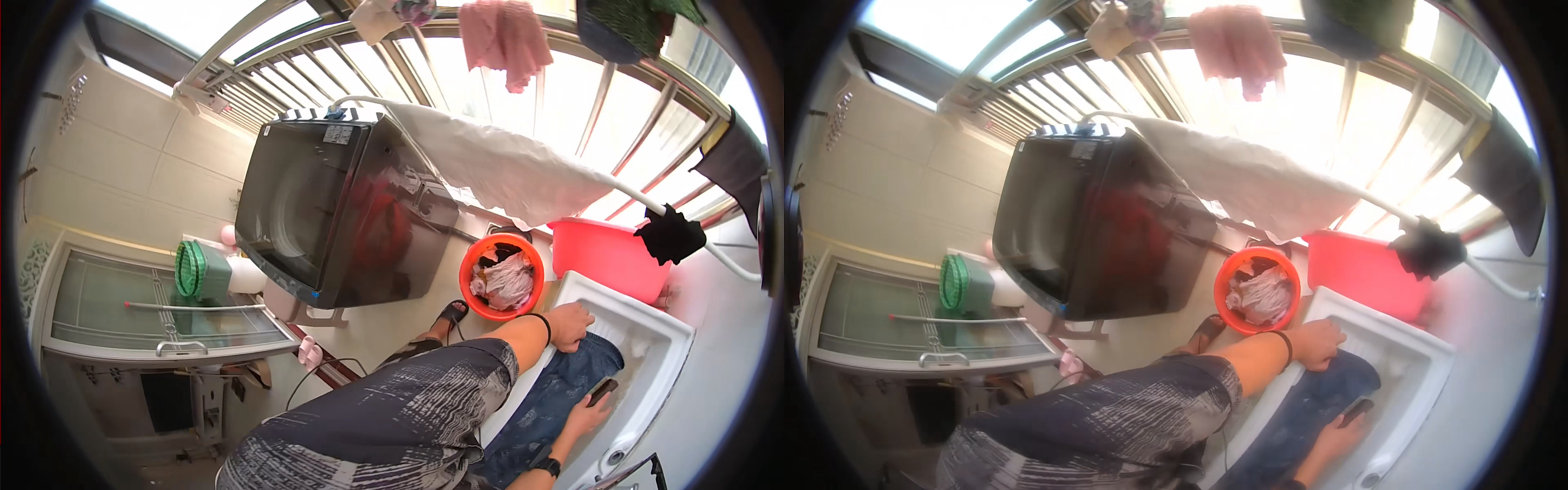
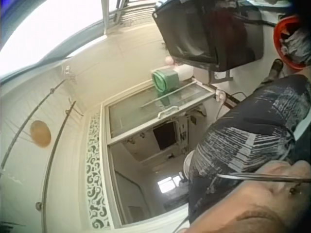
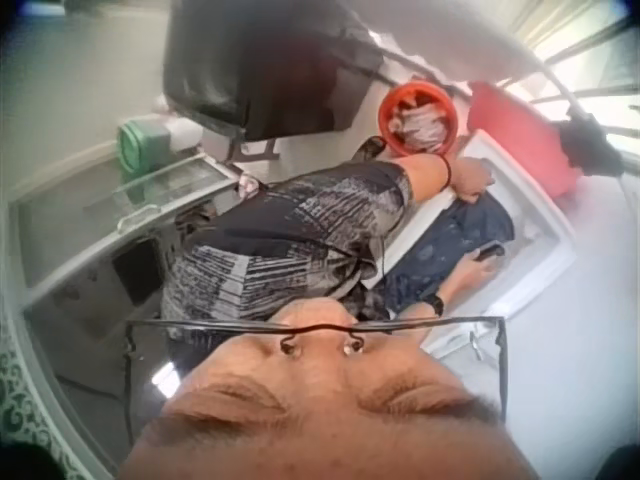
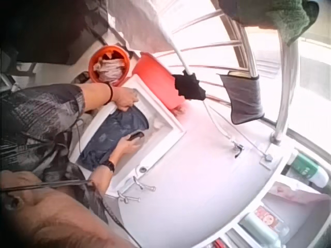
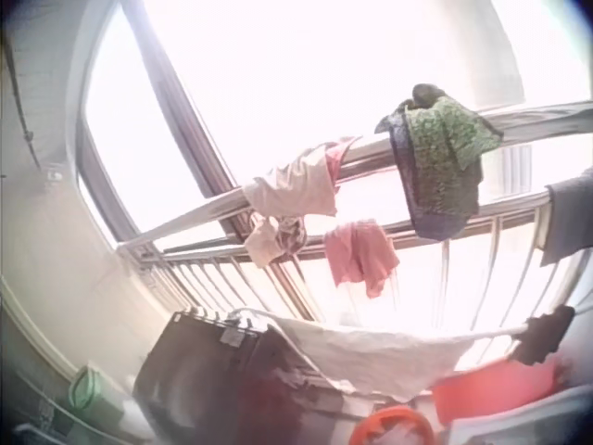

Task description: Hand-washing a pair of denim jeans in a sink using a brush and soapy water.

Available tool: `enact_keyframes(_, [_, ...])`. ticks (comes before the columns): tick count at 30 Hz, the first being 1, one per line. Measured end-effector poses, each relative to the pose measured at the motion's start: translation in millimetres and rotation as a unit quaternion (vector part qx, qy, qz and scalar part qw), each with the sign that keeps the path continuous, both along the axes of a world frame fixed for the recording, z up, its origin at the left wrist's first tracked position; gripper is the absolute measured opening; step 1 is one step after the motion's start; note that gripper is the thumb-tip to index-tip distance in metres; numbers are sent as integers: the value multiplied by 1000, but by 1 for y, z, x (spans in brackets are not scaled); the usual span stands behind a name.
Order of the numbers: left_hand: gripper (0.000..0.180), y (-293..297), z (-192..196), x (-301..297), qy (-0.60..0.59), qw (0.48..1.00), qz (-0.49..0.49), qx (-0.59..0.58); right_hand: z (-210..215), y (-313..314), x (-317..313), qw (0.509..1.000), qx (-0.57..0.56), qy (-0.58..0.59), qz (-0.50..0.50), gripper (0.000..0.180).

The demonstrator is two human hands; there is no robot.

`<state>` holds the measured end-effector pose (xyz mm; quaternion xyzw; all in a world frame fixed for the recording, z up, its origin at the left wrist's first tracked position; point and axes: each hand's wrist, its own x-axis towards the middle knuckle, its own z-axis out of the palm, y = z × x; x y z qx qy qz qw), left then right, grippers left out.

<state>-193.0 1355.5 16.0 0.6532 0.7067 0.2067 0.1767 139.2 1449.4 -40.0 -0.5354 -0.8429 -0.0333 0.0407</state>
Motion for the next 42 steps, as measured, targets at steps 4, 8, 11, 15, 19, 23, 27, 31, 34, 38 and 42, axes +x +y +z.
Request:
enact_keyframes(4, [19,2,0,10,-3,999,-1,49,53,-41,18,946,-312,-32,-86,46])
enact_keyframes(8, [37,-4,11,61,-118,992,33,7,50,-48,50,920,-385,66,-1,66])
enact_keyframes(11, [73,-14,49,117,-195,980,-29,18,104,-76,63,886,-443,106,-87,86])
enact_keyframes(15, [69,-2,146,112,-169,929,-255,-206,127,-69,62,908,-401,80,-90,86])
enact_keyframes(19, [63,-23,179,99,-226,936,-262,-62,141,-68,45,919,-382,64,-77,86])
enact_keyframes(23, [41,-41,196,90,-225,947,-226,31,149,-80,42,922,-376,51,-81,86])
enact_keyframes(27, [58,-48,199,77,-214,947,-237,-30,154,-95,42,922,-375,41,-86,86])
enact_keyframes(31, [54,-54,201,77,-220,948,-231,-20,155,-108,49,923,-372,37,-95,86])
enact_keyframes(34, [52,-56,203,78,-206,950,-232,-24,155,-113,55,922,-373,34,-99,86])
enact_keyframes(38, [49,-58,204,81,-186,958,-216,-23,153,-118,63,922,-372,33,-101,86])
enact_keyframes(42, [37,-62,207,86,-186,959,-212,9,148,-122,75,921,-372,37,-108,86])
